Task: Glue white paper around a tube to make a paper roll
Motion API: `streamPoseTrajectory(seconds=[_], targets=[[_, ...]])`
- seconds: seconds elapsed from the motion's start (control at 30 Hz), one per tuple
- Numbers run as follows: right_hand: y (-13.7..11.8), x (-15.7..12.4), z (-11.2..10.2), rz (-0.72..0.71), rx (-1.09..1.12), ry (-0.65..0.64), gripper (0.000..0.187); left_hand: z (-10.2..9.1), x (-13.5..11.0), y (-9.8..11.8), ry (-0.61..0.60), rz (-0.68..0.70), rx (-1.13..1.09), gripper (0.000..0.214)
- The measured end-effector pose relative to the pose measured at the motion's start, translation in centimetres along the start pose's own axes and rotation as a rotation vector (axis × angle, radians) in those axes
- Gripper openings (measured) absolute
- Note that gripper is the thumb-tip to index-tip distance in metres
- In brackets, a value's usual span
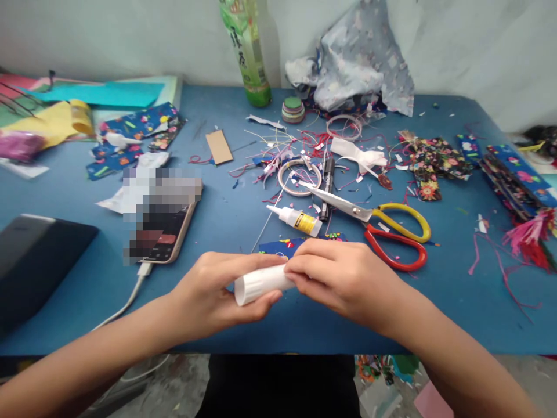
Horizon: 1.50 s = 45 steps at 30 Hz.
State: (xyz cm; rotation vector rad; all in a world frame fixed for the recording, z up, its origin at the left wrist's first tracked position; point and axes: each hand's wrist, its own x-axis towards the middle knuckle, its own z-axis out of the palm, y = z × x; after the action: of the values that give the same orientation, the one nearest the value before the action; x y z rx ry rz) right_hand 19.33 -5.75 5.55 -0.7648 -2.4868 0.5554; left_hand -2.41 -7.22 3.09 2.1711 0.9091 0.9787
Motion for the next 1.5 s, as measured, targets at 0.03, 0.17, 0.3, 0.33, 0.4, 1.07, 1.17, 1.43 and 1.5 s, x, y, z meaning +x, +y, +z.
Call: streamPoseTrajectory(seconds=[0.03,0.17,0.3,0.33,0.4,1.07,1.17,1.43,1.5], targets=[[0.0,0.0,-0.1,-0.002,0.002,-0.007,0.011,0.0,0.0,0.0,-0.006,0.014,0.008,0.027],[0.0,0.0,-0.1,-0.021,-0.016,-0.012,0.014,0.1,-0.1,-0.1,-0.024,0.044,0.019,0.026],[0.0,0.0,0.0,0.008,0.003,-0.026,0.015,0.0,-0.2,0.0,-0.057,0.04,0.031,0.023],[0.0,0.0,-0.1,0.015,0.029,-0.038,0.015,-0.1,-0.2,0.1,-0.076,0.033,0.026,0.022],[0.1,-0.1,-0.3,0.026,0.095,-0.06,0.015,-0.3,-0.1,0.2,-0.11,0.017,0.01,0.022],[-0.3,-0.3,-0.9,0.025,0.176,-0.082,0.011,-0.9,-0.1,0.8,-0.179,-0.042,-0.105,0.024],[-0.4,-0.5,-0.9,-0.003,0.11,-0.049,0.012,-0.9,-0.1,0.9,-0.195,-0.053,-0.107,0.024],[-1.0,-1.1,-0.5,-0.079,-0.17,-0.05,0.02,-0.6,0.1,0.8,-0.209,-0.067,-0.079,0.024],[-1.2,-1.1,-0.3,-0.064,-0.207,-0.064,0.023,-0.6,0.0,0.7,-0.197,-0.057,-0.075,0.025]])
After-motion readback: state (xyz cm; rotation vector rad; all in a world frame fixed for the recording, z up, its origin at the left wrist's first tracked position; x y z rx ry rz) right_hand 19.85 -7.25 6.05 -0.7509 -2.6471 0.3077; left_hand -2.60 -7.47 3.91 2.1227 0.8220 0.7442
